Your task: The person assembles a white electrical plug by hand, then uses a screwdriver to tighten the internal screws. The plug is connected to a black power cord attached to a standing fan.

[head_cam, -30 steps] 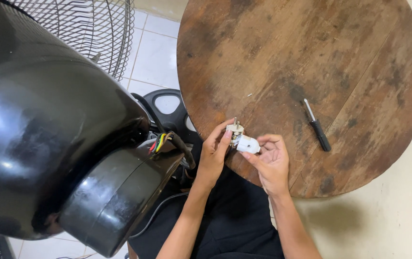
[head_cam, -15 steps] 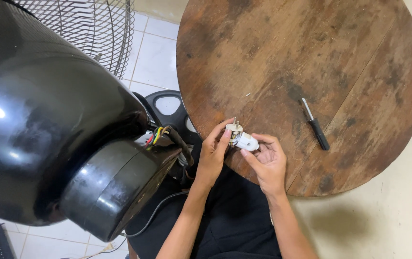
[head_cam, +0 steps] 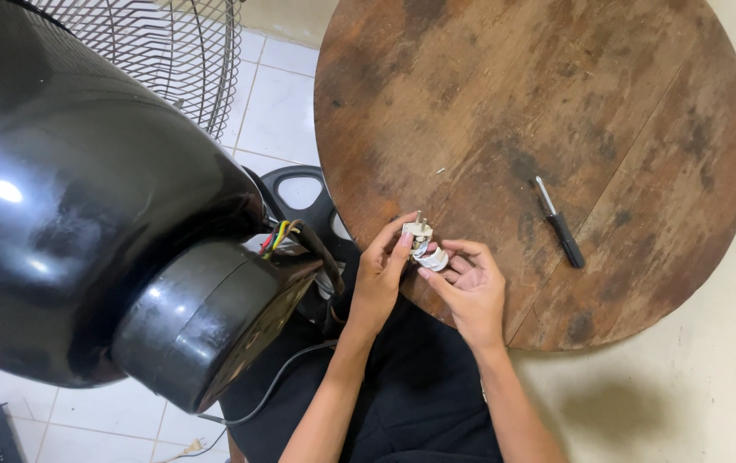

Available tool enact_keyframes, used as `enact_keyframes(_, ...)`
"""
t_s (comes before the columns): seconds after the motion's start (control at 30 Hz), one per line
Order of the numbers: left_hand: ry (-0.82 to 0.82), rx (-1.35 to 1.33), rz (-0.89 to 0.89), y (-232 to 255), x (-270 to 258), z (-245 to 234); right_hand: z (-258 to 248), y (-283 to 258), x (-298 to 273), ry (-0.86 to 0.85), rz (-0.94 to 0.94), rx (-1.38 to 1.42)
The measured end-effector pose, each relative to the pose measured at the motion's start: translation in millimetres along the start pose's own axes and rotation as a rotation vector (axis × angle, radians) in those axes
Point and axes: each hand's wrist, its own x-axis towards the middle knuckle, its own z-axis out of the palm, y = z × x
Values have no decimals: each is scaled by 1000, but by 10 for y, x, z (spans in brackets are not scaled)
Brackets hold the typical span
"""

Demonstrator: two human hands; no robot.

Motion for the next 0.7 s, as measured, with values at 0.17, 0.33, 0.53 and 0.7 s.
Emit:
enact_keyframes(0.17,-9,87,73,11,-13,-13,199,-82,-80,92,-244,-569)
enact_keyframes(0.33,5,90,80,-18,-30,-14,224,-126,-68,121,-230,-564)
enact_keyframes(0.53,-44,-61,110,-75,-23,-43,177,-73,-90,128,-84,-257)
enact_keyframes(0.7,-61,-141,74,-61,-35,-67,205,20,-90,179,-95,-169)
